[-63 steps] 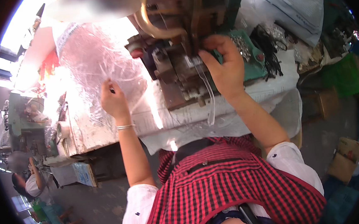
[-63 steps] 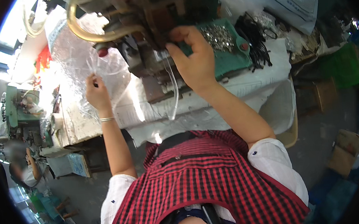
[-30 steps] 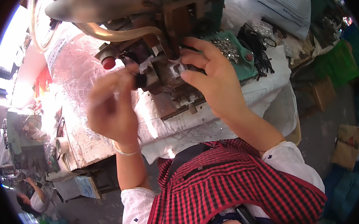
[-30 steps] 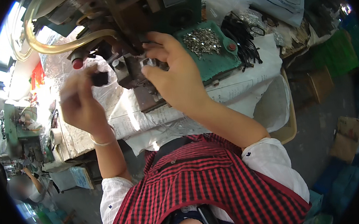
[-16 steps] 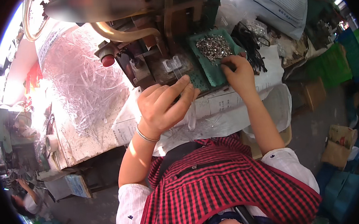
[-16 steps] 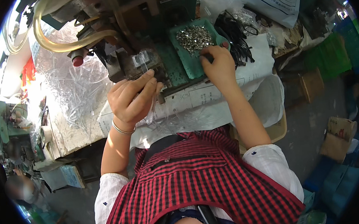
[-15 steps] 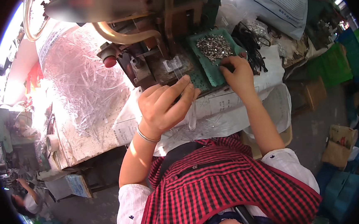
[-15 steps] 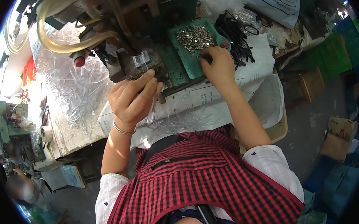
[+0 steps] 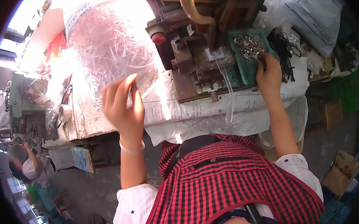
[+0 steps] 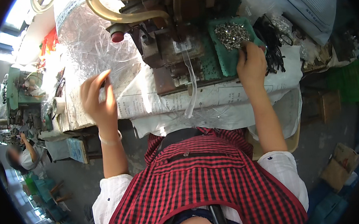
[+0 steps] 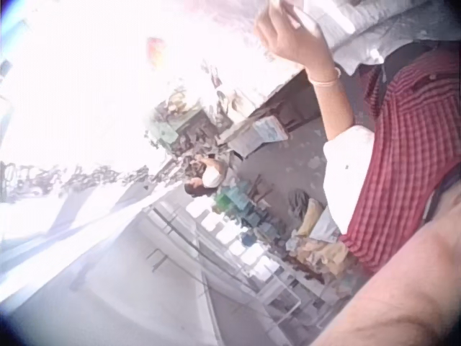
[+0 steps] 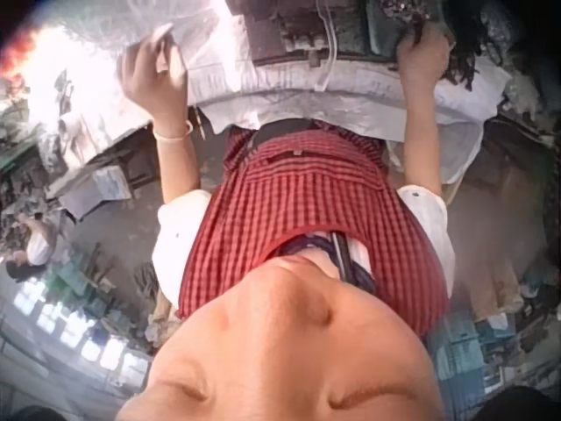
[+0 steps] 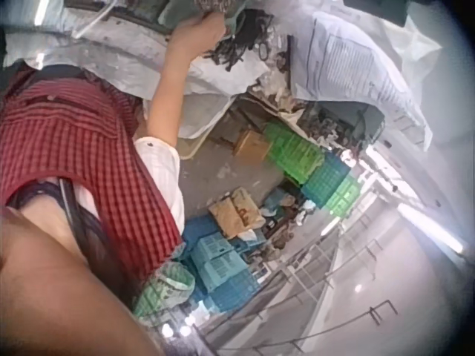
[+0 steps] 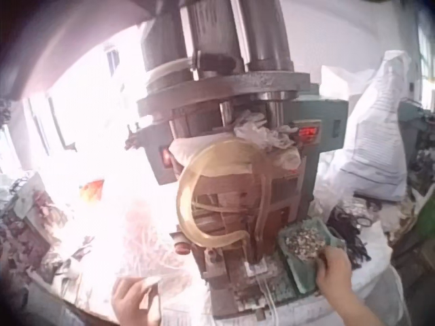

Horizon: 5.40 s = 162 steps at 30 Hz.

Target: The person repeatedly picks small metallic components from a tray and places them into a press machine, then removes the processed items. The cycle continues with consistent hand movements and no visible change in the final output location.

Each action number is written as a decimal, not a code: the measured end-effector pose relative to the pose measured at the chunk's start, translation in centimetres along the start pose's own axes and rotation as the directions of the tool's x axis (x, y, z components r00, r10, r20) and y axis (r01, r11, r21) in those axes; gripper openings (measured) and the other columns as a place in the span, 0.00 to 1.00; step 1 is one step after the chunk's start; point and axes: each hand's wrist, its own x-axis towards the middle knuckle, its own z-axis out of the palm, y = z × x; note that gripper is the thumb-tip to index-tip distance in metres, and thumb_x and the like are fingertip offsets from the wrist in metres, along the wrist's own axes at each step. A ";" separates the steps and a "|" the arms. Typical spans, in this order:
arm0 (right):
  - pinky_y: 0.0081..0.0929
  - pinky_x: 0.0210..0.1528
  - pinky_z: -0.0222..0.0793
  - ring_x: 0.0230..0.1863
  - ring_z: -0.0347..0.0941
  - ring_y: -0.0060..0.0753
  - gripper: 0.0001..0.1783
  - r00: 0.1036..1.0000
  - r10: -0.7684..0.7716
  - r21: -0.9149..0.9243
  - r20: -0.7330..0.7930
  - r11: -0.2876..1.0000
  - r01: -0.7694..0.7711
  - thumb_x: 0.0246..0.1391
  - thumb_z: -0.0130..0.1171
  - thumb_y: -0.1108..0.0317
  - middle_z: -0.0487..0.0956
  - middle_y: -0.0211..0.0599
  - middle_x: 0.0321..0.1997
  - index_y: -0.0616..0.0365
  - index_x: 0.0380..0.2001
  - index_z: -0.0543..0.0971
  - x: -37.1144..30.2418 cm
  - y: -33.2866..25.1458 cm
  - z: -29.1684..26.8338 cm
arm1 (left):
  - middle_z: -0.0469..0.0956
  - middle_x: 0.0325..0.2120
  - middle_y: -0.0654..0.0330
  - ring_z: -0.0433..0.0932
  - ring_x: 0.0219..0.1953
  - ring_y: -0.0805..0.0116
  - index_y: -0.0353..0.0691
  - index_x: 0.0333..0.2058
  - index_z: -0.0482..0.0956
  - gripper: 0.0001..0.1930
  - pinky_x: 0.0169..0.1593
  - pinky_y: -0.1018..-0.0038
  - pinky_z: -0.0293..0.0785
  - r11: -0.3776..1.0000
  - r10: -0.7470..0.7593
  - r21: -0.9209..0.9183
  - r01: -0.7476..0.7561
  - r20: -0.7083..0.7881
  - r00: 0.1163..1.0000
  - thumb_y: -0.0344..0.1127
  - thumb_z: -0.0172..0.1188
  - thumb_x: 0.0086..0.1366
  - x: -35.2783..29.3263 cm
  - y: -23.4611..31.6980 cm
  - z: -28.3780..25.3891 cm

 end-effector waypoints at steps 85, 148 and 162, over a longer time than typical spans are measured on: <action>0.43 0.49 0.71 0.44 0.76 0.48 0.06 0.946 0.145 -0.038 0.290 0.989 -0.140 0.51 0.68 0.68 0.80 0.40 0.35 0.58 0.32 0.85 0.6 -1.9 -1.1 | 0.80 0.33 0.53 0.81 0.39 0.49 0.40 0.26 0.81 0.06 0.43 0.58 0.78 0.919 -0.310 0.388 0.063 0.615 0.725 0.34 0.66 0.57 -5.9 -9.5 9.3; 0.49 0.46 0.71 0.48 0.75 0.52 0.06 0.990 0.013 -0.126 0.138 0.992 0.004 0.51 0.67 0.70 0.79 0.40 0.41 0.56 0.33 0.81 0.7 -2.1 1.3 | 0.88 0.43 0.55 0.83 0.27 0.67 0.38 0.41 0.87 0.14 0.30 0.75 0.77 0.873 0.231 -0.443 -0.203 0.009 0.973 0.26 0.74 0.54 -1.0 9.4 6.4; 0.49 0.51 0.73 0.47 0.78 0.59 0.10 0.993 0.099 0.006 0.066 0.995 -0.100 0.54 0.61 0.72 0.83 0.52 0.39 0.60 0.38 0.86 4.1 -1.9 -1.6 | 0.80 0.38 0.58 0.78 0.45 0.53 0.39 0.39 0.85 0.11 0.49 0.61 0.75 0.932 0.091 0.266 -0.247 0.488 0.868 0.35 0.70 0.58 -2.7 -14.1 11.0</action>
